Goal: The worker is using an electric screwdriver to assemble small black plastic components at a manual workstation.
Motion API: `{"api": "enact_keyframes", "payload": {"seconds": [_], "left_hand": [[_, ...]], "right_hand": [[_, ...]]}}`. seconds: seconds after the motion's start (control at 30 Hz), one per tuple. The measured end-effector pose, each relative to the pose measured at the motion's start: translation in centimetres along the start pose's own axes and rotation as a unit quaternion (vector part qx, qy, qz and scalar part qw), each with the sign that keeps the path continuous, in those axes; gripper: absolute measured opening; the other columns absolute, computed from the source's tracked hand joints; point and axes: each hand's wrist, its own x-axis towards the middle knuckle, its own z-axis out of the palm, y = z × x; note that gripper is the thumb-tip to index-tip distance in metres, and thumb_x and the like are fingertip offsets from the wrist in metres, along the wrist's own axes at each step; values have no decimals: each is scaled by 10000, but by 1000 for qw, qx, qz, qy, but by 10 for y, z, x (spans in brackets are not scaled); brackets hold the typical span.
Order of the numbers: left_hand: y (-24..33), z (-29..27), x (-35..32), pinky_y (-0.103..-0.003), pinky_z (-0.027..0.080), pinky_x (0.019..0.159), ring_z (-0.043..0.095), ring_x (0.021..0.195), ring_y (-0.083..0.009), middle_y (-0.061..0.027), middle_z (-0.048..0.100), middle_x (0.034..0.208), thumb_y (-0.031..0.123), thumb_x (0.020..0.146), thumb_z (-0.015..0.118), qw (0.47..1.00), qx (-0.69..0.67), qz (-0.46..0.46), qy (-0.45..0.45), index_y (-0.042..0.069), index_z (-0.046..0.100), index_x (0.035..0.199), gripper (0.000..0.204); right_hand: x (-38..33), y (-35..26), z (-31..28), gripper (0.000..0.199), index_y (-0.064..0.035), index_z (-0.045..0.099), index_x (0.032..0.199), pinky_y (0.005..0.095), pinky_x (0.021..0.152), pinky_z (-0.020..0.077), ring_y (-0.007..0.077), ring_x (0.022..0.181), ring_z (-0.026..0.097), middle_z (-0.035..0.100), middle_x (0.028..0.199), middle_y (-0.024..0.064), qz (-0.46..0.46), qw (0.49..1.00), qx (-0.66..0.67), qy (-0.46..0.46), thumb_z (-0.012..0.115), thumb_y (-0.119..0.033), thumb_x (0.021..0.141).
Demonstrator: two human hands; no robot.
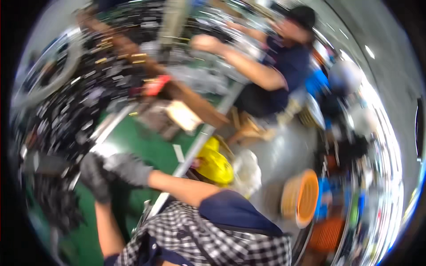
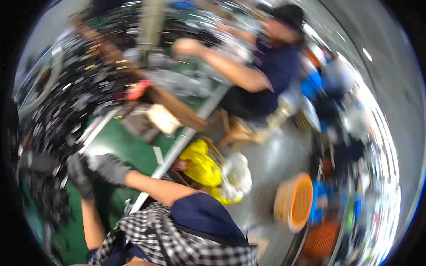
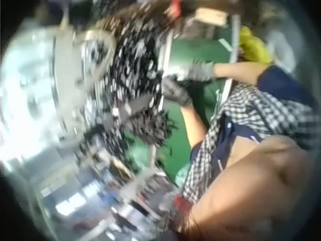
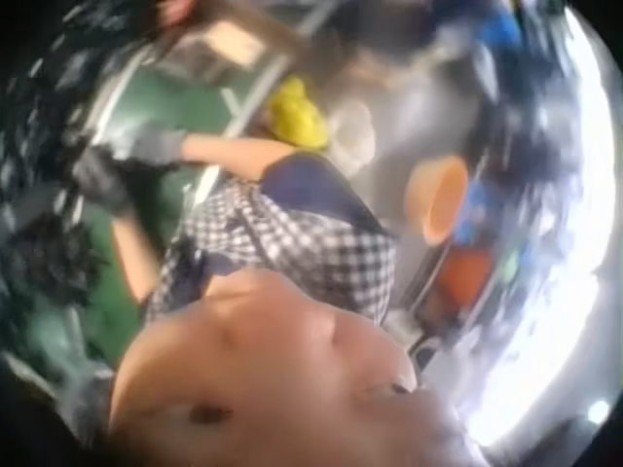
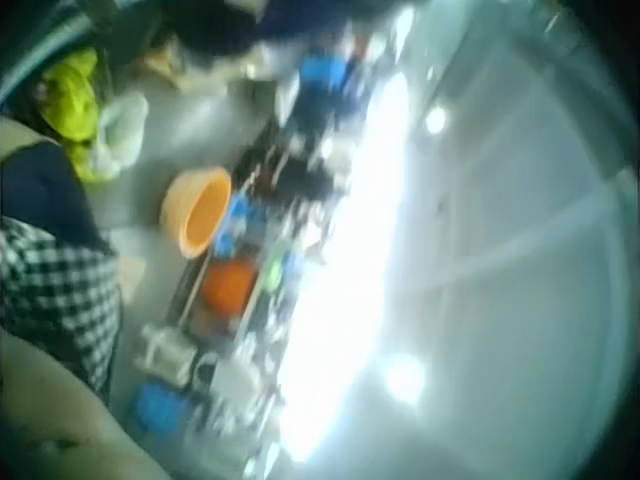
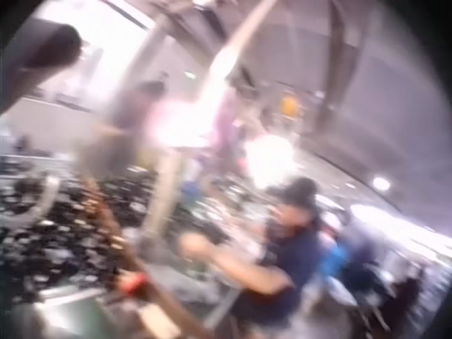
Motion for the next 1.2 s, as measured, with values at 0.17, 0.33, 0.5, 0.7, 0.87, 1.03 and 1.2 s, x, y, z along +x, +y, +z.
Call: {"api": "enact_keyframes", "payload": {"seconds": [0.17,0.33,0.5,0.7,0.87,1.03,1.2], "left_hand": [[-5,-16,-1,-328,457,813,556,937,-270,-148,572,1029,159,921,425,993,63,64,-72,-20,551,1102,285],[-4,-7,13,-327,464,799,558,919,-235,-126,568,1078,167,938,374,971,-167,-38,-168,-10,542,1151,324],[25,-12,4,-289,476,739,555,896,-189,-104,571,1079,210,956,324,984,-154,-7,-91,-9,530,1187,380],[9,-29,12,-256,474,723,561,898,-176,-111,583,1073,269,959,305,997,-45,33,-45,-14,543,1175,429],[-17,-27,32,-235,453,653,546,838,-150,-77,585,1009,270,946,304,969,-204,-95,-100,-1,561,1145,423],[6,6,14,-177,380,521,456,548,-93,-28,540,689,171,854,526,764,-473,-432,-76,66,582,937,145],[-19,-31,23,-205,418,516,520,593,-68,-22,591,727,171,879,546,893,-256,-286,-235,2,592,994,209]], "right_hand": [[5,-8,-4,344,-21,576,745,430,551,435,369,602,555,569,652,202,207,960,180,-62,487,-349,798],[14,-8,-75,366,-22,585,653,436,546,441,355,567,562,559,591,184,189,973,62,-119,463,-321,825],[12,-11,-62,316,-41,601,607,402,503,443,307,531,564,559,563,158,176,942,266,-105,499,-268,803],[19,-22,-38,302,-50,623,686,308,491,464,210,503,573,602,596,98,357,720,585,-113,512,-285,840],[19,20,82,299,-50,617,774,311,491,467,201,492,566,590,599,80,79,909,404,-74,516,-319,856],[42,69,-61,141,-75,586,749,338,531,450,206,626,567,572,671,91,269,888,373,17,554,-207,787],[150,90,-116,159,-75,520,745,327,508,496,196,564,559,532,611,47,272,623,695,233,588,-201,813]]}}
